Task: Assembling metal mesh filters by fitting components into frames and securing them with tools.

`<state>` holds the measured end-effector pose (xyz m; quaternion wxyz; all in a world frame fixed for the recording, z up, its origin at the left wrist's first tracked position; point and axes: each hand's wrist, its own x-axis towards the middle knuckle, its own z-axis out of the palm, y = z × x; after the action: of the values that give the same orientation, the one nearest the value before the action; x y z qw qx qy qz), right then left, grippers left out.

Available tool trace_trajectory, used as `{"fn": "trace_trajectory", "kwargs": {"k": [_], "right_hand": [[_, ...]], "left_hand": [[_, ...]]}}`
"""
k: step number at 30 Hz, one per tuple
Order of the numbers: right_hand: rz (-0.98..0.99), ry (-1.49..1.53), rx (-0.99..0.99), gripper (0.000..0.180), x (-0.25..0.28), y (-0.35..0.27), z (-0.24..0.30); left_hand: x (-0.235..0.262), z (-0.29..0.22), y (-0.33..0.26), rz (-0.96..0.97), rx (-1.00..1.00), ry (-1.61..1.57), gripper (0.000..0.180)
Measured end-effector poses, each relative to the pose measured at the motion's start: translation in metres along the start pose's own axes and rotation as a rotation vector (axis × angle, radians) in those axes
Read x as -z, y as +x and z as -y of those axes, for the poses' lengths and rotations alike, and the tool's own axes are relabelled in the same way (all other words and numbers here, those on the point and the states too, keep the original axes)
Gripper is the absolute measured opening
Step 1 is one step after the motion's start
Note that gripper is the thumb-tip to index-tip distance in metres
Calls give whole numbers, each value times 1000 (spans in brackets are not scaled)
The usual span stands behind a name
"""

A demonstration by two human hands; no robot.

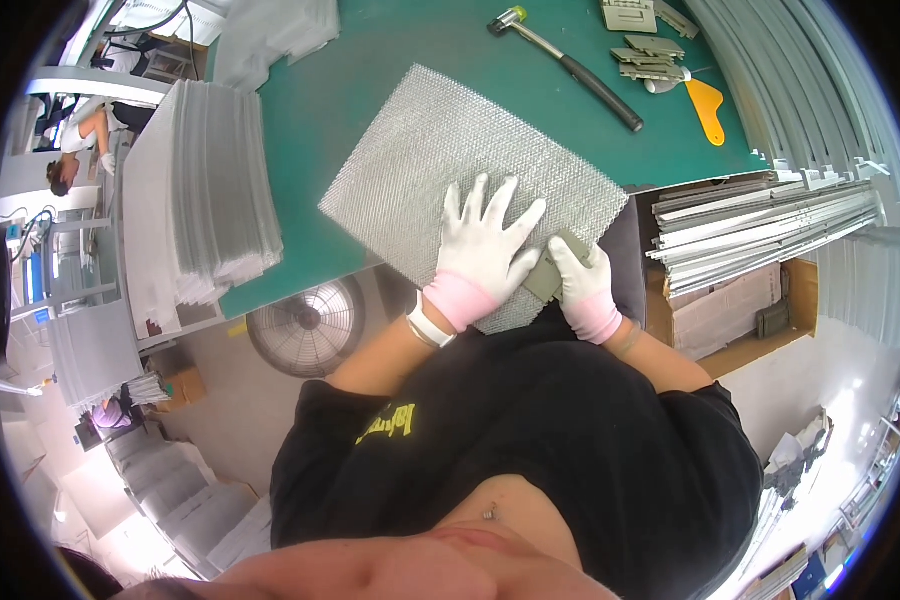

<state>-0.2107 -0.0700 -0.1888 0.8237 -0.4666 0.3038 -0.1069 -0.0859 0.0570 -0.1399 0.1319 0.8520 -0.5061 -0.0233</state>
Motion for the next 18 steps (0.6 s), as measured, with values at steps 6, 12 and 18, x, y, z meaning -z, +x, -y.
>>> {"fn": "trace_trajectory", "kwargs": {"k": [6,12,18], "right_hand": [[0,70,-47,18,0,0,1],[-57,37,-20,22,2,1,-6],[-39,109,14,20,8,9,-22]], "left_hand": [[2,-2,0,20,19,32,58],[1,-1,0,11,16,20,59],[1,-2,1,13,14,16,58]]}}
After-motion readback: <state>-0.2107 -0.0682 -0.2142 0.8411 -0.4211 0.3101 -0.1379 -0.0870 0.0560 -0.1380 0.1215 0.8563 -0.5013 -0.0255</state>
